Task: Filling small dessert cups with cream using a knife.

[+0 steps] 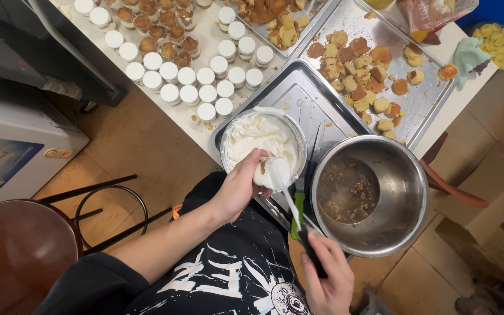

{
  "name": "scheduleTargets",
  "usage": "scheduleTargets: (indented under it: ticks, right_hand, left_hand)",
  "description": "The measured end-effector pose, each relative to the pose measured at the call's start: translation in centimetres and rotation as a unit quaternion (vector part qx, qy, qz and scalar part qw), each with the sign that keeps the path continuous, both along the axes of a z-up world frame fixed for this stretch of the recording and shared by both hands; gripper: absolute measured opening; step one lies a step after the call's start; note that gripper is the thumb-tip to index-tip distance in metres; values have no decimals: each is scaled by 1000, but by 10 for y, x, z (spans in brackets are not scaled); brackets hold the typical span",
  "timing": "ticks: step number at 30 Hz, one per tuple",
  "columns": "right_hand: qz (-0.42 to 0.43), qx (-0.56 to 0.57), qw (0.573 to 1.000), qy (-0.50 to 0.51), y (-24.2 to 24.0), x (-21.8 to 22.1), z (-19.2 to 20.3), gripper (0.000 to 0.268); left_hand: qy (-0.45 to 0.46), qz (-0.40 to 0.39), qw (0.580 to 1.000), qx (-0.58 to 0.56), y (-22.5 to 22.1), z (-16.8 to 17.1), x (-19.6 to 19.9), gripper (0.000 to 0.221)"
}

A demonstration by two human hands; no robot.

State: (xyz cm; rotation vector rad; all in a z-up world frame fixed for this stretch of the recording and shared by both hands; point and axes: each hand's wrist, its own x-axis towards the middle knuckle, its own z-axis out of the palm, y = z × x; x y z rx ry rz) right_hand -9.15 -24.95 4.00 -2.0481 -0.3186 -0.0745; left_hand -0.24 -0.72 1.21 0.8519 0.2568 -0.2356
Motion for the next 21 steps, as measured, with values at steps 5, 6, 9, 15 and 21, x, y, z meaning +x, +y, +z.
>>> scheduleTargets:
  ticks: [5,6,9,15,21]
  right_hand:
    - [66,38,996,39,-9,-7,-8,40]
    - [110,75,990,44,-11,-7,-9,39]
    - [49,134,989,27,-18,-13,-28,40]
    - [-98,315,910,252,-21,7,-30,49]
    - [-117,332,899,261,-20,17,-52,49]
  left_hand:
    - [17,4,1000,-9,0,-6,2,46]
    - [17,1,1000,-24,1,-7,3,47]
    - [24,-5,997,-71,5,-11,4,45]
    - [-30,-74,989,-122,43,-1,-2,43]
    - [-68,-78,991,80,83,-8,-13,64]
